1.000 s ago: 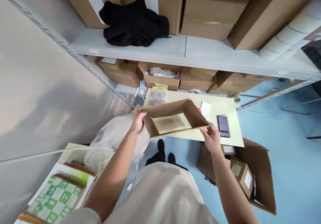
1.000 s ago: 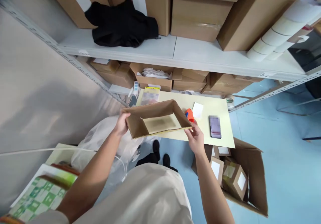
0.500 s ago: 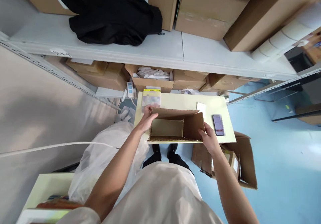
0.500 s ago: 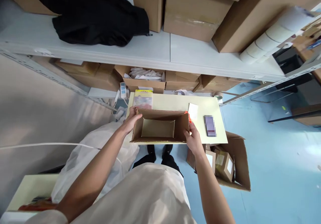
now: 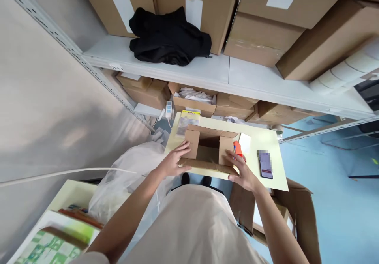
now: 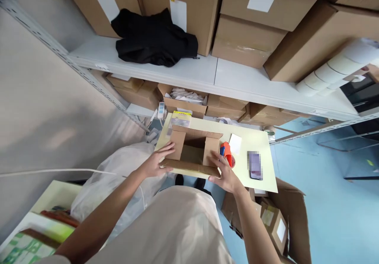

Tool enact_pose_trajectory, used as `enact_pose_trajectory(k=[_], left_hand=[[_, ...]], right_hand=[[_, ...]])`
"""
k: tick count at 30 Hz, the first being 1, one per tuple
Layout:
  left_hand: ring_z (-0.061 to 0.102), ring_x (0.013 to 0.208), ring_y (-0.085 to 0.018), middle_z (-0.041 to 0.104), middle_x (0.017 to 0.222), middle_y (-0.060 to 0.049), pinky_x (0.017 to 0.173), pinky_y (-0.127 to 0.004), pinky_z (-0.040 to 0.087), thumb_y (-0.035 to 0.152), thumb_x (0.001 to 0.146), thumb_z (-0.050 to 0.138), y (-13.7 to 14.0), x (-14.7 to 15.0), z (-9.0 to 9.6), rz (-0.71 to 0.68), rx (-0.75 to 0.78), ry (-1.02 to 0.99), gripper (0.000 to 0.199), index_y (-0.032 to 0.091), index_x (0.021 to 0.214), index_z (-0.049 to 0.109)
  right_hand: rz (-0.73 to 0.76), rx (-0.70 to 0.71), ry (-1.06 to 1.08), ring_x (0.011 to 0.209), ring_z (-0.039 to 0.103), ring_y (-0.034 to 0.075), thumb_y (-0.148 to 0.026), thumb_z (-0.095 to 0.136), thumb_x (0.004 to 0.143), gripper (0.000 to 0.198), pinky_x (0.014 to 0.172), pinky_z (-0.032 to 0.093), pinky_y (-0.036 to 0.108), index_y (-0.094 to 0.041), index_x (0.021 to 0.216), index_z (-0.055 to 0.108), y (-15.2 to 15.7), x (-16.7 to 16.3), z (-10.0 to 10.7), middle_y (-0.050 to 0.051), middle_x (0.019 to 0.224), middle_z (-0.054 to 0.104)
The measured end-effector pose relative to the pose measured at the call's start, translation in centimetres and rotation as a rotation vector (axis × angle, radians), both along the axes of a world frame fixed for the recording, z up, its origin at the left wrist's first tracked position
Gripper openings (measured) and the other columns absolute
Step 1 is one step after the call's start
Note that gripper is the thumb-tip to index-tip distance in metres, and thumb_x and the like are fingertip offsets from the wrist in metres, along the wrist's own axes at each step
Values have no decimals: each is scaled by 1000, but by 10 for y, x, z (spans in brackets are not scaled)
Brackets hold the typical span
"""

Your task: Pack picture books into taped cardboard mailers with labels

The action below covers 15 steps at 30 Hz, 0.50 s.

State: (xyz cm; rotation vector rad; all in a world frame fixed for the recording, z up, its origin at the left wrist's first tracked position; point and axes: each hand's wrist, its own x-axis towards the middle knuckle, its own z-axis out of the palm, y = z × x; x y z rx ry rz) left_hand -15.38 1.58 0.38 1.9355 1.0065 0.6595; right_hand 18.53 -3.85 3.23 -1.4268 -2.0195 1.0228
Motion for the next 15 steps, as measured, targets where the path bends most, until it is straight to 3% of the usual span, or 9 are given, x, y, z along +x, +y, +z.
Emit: enact_pose_trajectory(k=[2, 3, 6, 8, 9, 11, 13, 15], left_hand=[[32, 137, -32, 51, 137, -15, 111, -51, 30, 43, 73, 69, 4, 4, -3, 66, -3, -30, 52, 20, 119, 62], [36, 135, -31, 55, 132, -14, 110, -49, 32, 41, 77, 66, 5, 7, -5, 113, -17, -57, 45, 20, 117, 63], [54, 120, -27, 63, 119, -13, 98, -45, 45, 38, 83, 58, 5, 19, -11, 307, -70, -146, 45, 21, 124, 56], [60, 110, -25, 62, 116, -14, 86, -40, 52, 36, 81, 60, 4, 27, -15, 445, -55, -160, 54, 20, 131, 47], [59, 108, -25, 59, 119, -15, 82, -38, 53, 35, 79, 62, 5, 30, -18, 496, -28, -148, 60, 19, 133, 43], [54, 114, -28, 48, 130, -18, 79, -38, 53, 33, 73, 68, 10, 33, -20, 548, 31, -99, 72, 18, 137, 37], [43, 126, -33, 32, 142, -22, 86, -43, 50, 33, 67, 73, 19, 32, -19, 546, 56, -43, 92, 19, 143, 24], [31, 134, -38, 14, 150, -24, 96, -49, 43, 34, 61, 77, 31, 29, -14, 496, 57, 4, 113, 19, 148, 6]], right_hand=[[52, 30, -9, 132, 37, 36, -56, 67, 72, 66, 105, 34, 54, -22, 127, 56, -2, 7, -3, 14, 147, 37], [30, 41, 7, 130, 42, 35, -55, 64, 75, 57, 103, 37, 52, -21, 121, 60, -1, 10, -7, 14, 145, 40], [-223, 106, 34, 113, 57, 30, -49, 50, 87, 35, 95, 46, 48, -20, 93, 69, 3, 9, -24, 15, 123, 59], [-431, 155, 28, 108, 59, 29, -50, 51, 85, 36, 89, 50, 47, -20, 97, 68, 10, 6, -36, 15, 118, 59], [-497, 162, 25, 110, 57, 29, -51, 56, 82, 43, 87, 51, 46, -20, 110, 64, 15, 6, -40, 16, 124, 55], [-520, 149, 25, 120, 49, 31, -52, 66, 73, 75, 89, 50, 48, -20, 137, 42, 29, 10, -43, 18, 140, 39], [-429, 132, 22, 131, 38, 34, -50, 73, 66, 103, 96, 45, 52, -21, 148, 18, 47, 18, -38, 18, 149, 23], [-283, 115, 36, 134, 34, 35, -46, 75, 64, 113, 100, 40, 54, -22, 150, 5, 65, 26, -29, 19, 151, 20]])
